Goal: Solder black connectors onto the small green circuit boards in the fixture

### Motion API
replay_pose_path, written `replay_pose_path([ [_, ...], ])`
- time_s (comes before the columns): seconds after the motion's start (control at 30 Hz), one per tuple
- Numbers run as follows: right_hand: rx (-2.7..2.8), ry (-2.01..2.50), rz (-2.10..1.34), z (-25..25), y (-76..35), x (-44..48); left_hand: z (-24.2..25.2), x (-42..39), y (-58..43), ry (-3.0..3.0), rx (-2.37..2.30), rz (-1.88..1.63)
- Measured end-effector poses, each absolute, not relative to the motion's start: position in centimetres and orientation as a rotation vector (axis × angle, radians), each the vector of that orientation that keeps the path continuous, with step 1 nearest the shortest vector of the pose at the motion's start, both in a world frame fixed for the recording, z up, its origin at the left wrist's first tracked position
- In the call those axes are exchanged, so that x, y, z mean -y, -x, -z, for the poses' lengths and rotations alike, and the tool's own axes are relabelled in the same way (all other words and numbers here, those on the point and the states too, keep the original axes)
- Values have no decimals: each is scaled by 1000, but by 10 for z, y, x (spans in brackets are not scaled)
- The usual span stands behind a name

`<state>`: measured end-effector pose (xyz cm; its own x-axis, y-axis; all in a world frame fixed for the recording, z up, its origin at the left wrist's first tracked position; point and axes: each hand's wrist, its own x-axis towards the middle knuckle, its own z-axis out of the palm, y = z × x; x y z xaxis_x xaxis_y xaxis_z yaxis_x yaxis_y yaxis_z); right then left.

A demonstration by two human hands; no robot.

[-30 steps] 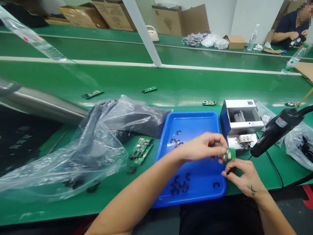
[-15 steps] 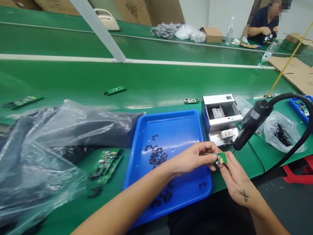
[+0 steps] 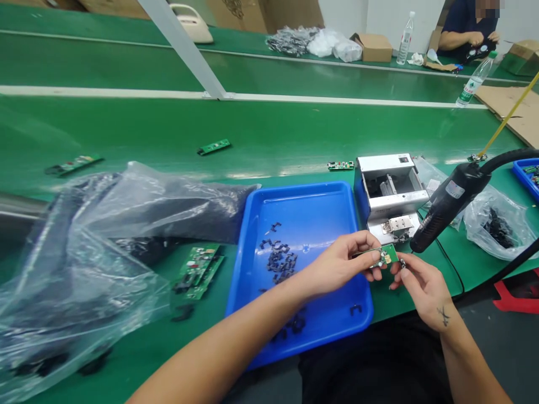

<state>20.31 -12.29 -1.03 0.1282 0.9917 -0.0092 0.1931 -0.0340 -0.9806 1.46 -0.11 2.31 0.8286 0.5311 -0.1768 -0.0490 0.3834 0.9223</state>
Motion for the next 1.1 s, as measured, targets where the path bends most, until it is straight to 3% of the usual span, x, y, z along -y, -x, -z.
replay_pose_path([
  [0.5, 1251, 1378, -980, -6, -214, 120, -34, 3, -7, -1803, -798, -450],
  [1.1, 1302, 1391, -755, -4, -204, 111, -39, 7, -5, -1850, -818, -467],
])
